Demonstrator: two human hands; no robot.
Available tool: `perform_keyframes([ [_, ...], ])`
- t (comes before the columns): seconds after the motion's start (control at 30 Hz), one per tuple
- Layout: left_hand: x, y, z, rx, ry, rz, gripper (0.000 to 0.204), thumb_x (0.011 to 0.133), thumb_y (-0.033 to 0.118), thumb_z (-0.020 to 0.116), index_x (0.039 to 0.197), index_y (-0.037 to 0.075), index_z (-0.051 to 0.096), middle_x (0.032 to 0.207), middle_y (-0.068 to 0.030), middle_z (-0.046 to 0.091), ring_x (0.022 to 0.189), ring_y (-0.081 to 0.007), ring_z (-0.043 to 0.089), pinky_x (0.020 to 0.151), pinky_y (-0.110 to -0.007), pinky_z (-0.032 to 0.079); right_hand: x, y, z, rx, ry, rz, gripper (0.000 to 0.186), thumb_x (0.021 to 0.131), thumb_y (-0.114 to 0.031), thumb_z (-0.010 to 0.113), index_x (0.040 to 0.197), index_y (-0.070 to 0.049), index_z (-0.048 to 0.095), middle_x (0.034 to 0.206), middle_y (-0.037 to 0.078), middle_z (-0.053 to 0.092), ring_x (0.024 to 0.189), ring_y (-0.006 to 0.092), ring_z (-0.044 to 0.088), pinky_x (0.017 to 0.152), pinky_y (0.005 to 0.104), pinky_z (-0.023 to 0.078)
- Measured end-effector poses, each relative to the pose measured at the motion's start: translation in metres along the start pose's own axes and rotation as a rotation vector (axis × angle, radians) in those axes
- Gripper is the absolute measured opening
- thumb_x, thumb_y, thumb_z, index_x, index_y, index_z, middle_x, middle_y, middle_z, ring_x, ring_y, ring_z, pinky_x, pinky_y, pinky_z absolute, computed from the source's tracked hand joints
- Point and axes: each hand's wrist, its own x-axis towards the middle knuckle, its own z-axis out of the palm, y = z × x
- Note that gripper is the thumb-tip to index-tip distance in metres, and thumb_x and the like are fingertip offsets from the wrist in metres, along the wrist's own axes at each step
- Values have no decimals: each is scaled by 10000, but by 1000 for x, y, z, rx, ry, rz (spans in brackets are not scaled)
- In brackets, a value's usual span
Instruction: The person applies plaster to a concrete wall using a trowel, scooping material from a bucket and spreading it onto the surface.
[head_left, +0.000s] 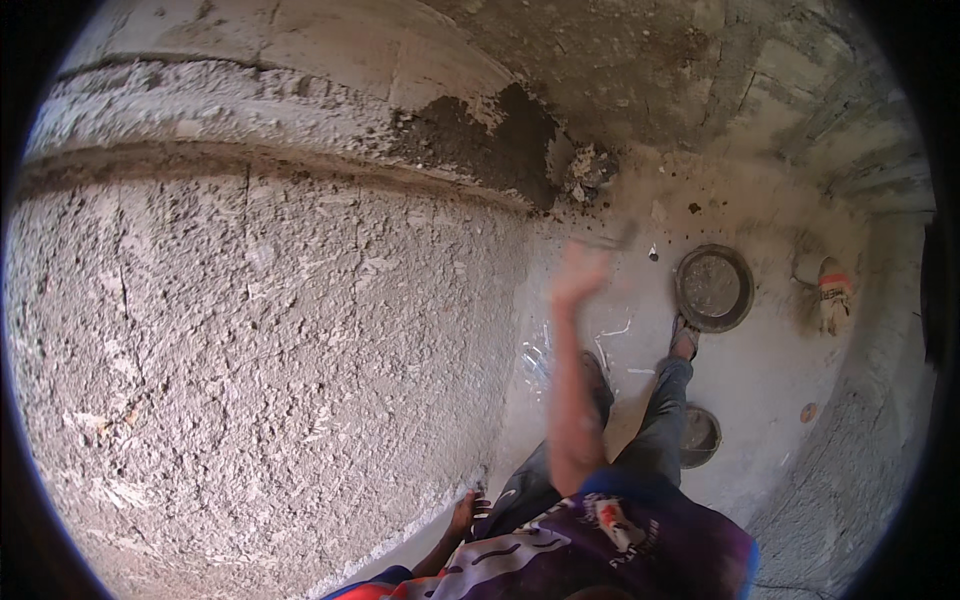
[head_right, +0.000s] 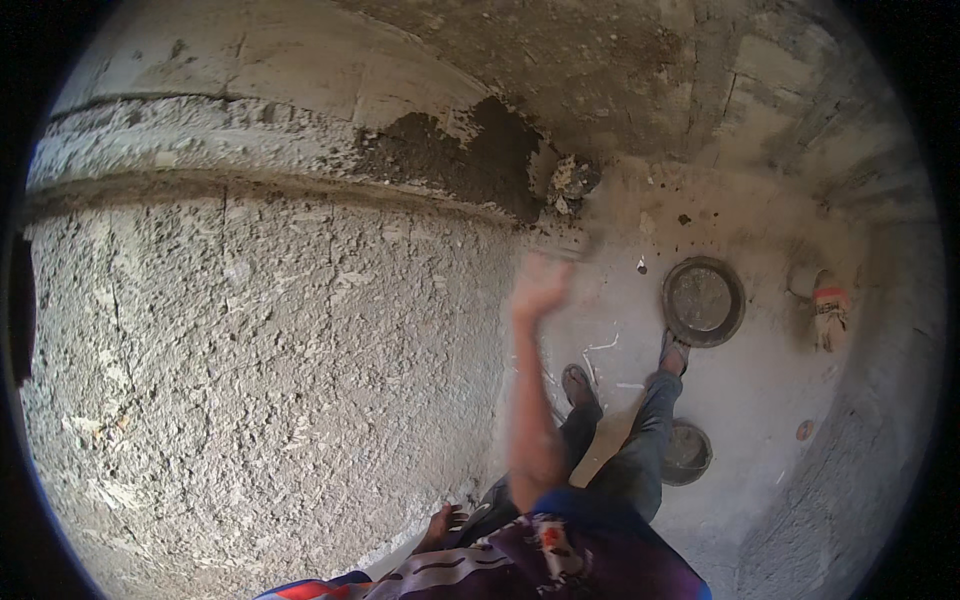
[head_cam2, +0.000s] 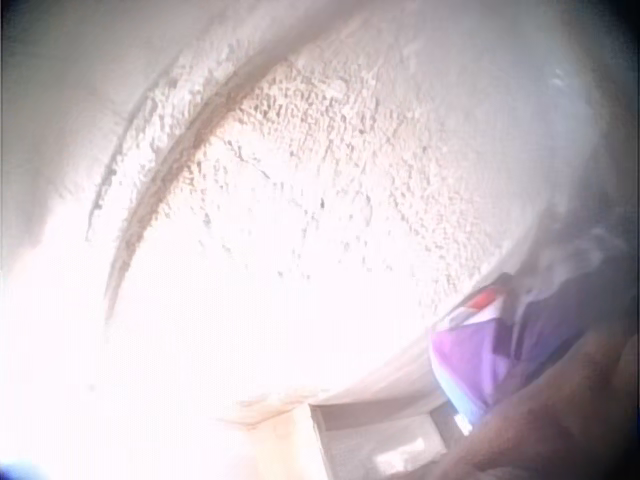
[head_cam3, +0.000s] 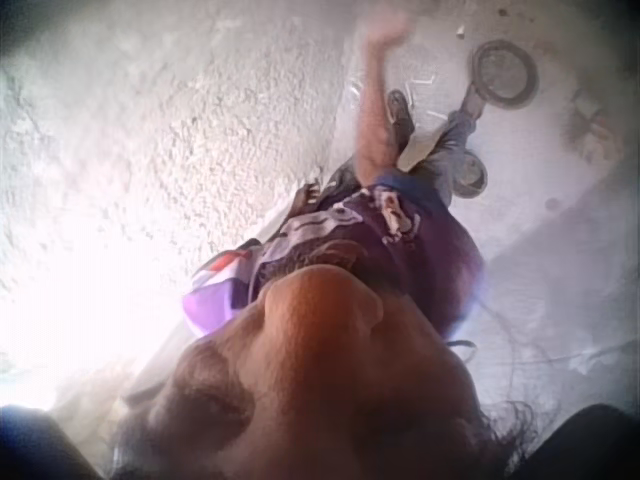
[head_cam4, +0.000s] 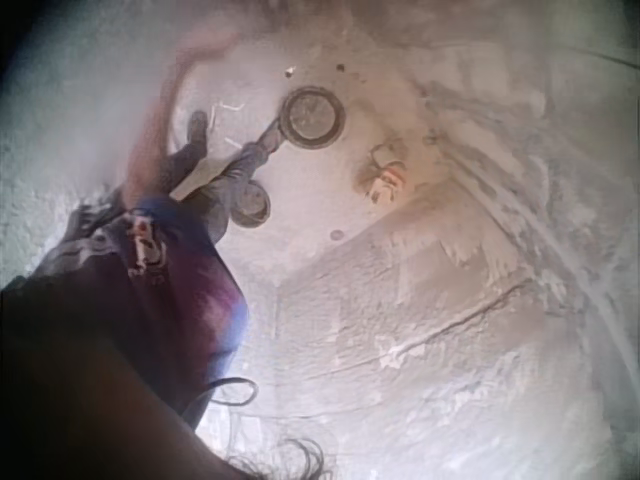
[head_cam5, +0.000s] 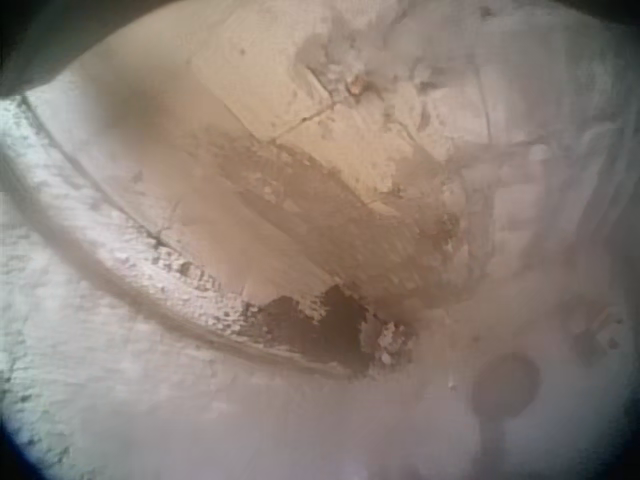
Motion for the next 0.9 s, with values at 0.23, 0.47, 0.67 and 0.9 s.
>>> perform_keyframes([
  [0.23, 39, -69, -2, -20, 3, -2, 709, 855, 610, 276, 1120, -1, 519, 905, -112, 605, 861, -211, 568, 784, -332, 432, -167, -216, 8, 302, -943, -69, 233, 800, -239, 564, 767, -15, 505, 585, 120, 510, 497, 251, 511, 468, 390, 427],
  [0.47, 28, -55, 57, 132, -41, -104, 708, 852, 617, 271, 1091, 9, 544, 902, -104, 606, 861, -198, 563, 785, -322, 426, -61, 14, -107, -189, -998, 162, 333, 689, -276, 637, 875, -12, 559, 800, 213, 582, 766, 361, 584, 656, 413, 460],
  [0.67, 21, -60, 100, 229, -5, -221, 709, 850, 623, 266, 1067, 17, 564, 899, -97, 606, 860, -186, 559, 786, -314, 421, 198, 264, -255, -1156, -584, 422, 424, 747, -408, 558, 913, -19, 576, 962, 203, 581, 937, 333, 563, 762, 452, 453],
  [0.9, 40, -101, 74, 188, 106, -343, 718, 843, 637, 261, 1032, 29, 593, 907, -91, 606, 871, -173, 549, 797, -309, 410, 308, 404, -260, -1069, -687, 458, 177, 722, -217, 537, 709, -44, 569, 677, 102, 561, 575, 239, 538, 527, 372, 445],
])
